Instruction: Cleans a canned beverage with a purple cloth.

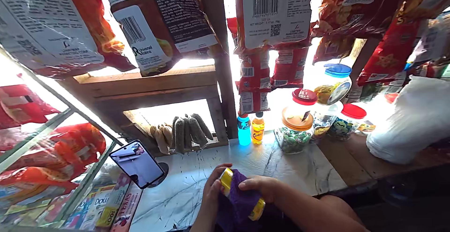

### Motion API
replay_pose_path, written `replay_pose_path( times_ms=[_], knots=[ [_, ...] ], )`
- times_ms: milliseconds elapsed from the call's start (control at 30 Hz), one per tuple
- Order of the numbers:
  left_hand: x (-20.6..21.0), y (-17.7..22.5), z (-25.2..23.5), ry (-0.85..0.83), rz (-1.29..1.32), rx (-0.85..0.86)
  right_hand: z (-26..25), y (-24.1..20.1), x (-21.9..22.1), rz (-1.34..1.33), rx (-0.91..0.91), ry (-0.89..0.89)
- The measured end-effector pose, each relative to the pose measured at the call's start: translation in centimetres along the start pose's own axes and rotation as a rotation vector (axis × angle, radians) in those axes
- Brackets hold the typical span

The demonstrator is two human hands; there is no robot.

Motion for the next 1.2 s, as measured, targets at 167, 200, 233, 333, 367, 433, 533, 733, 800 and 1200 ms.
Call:
replay_pose_path(
  times_ms=[167,200,233,333,367,433,533,733,800,1200],
  knots=[
    [-4.3,-1.8,-0.2,0.417,0.093,-0.211,-0.7,0.5,-1.5,0.399,0.061,0.124],
    [-4.4,-2.1,-0.2,0.440,0.074,-0.245,-0.8,0.8,-1.8,0.432,0.074,0.147],
    [-4.2,-2.3,-0.3,0.424,0.074,-0.267,-0.8,1.0,-2.0,0.435,0.083,0.155],
    [-2.3,-2.2,-0.4,0.225,0.269,-0.239,-0.2,0.7,-1.5,0.287,0.063,0.138],
    [-1.6,-1.8,-0.4,0.129,0.380,-0.198,0.1,0.5,-1.3,0.211,0.044,0.136],
    [-0.2,-0.6,-0.3,-0.098,0.540,-0.106,0.5,0.4,-0.9,0.047,-0.018,0.047],
    [0.2,-0.1,0.1,-0.169,0.518,-0.100,0.5,0.7,-0.3,-0.002,-0.034,-0.107],
    [-1.9,-0.7,0.6,0.233,0.170,-0.175,-0.5,1.1,-2.5,0.493,0.074,0.175],
    [-2.5,-1.1,0.8,0.326,0.099,-0.216,-0.8,1.1,-3.7,0.703,0.106,0.237],
    [-0.4,-0.3,0.7,0.037,0.361,-0.135,0.0,0.9,-0.8,0.148,-0.002,-0.007]
  ],
)
Point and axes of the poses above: each hand's wrist, its own z-axis away from the middle knuckle, its own x-axis out of the palm, y = z × x, the point moved 10 cm from there along -z, towards the middle knuckle, and after that the axes turned 12 degrees about -x, right-handed, at the moved point
